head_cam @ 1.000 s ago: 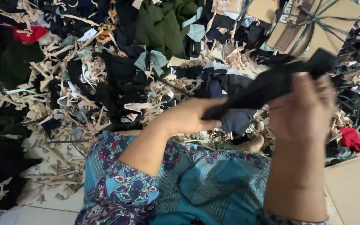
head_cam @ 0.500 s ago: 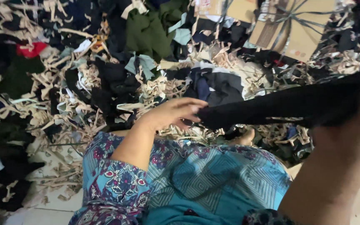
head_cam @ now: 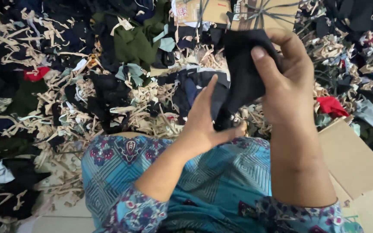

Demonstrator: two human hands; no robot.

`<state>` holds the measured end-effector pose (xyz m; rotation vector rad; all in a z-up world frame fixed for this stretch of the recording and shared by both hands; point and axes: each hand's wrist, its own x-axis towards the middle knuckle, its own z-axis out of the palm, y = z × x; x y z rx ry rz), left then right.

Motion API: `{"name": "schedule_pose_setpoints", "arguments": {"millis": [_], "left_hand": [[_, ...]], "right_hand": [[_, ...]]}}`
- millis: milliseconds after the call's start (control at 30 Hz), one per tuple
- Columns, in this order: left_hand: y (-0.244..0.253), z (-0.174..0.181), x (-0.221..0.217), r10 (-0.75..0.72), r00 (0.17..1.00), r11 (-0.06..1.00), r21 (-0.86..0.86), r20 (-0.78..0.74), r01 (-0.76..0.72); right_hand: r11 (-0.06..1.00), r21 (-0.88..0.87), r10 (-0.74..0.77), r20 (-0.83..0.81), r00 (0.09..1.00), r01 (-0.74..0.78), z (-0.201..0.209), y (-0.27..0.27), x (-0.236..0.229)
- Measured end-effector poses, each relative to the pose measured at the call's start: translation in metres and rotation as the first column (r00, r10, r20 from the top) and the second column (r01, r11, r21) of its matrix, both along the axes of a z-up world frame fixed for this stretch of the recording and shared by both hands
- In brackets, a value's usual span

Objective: Sorting through a pile of fabric scraps by picking up, inspecting, and organizing individual pieces.

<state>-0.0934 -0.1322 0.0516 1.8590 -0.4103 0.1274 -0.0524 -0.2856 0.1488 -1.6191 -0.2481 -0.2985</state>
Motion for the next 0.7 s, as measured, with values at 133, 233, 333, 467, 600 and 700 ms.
{"name": "schedule_pose_setpoints", "arguments": {"millis": [133, 233, 333, 467, 600, 700], "left_hand": [[-0.009, -0.045, 0.034, 0.125, 0.992, 0.992, -0.016, -0.019, -0.126], [0.011, -0.038, 0.054, 0.187, 0.966, 0.982, -0.008, -0.181, -0.191], [0.027, 0.005, 0.056, 0.230, 0.856, 0.939, -0.124, -0.462, -0.320], [0.027, 0.021, 0.066, 0.071, 0.921, 0.884, -0.403, -0.383, -0.236], [0.007, 0.033, 0.084, 0.053, 0.995, 0.940, -0.331, -0.084, -0.078], [-0.010, 0.032, 0.106, 0.024, 1.000, 0.966, -0.256, -0.015, -0.027]], "right_hand": [[0.956, 0.269, 0.087, 0.128, 0.988, -0.119, -0.035, -0.021, -0.005], [0.897, 0.442, -0.066, 0.176, 0.982, -0.019, -0.061, -0.044, -0.007], [0.793, 0.592, -0.143, -0.048, 0.988, 0.144, -0.101, -0.058, -0.008], [0.898, 0.300, -0.182, -0.413, 0.892, 0.323, -0.144, -0.058, -0.006], [0.980, 0.098, -0.123, -0.372, 0.920, 0.171, -0.147, -0.049, -0.004], [0.982, 0.136, -0.079, -0.313, 0.946, 0.127, -0.155, -0.054, 0.001]]}}
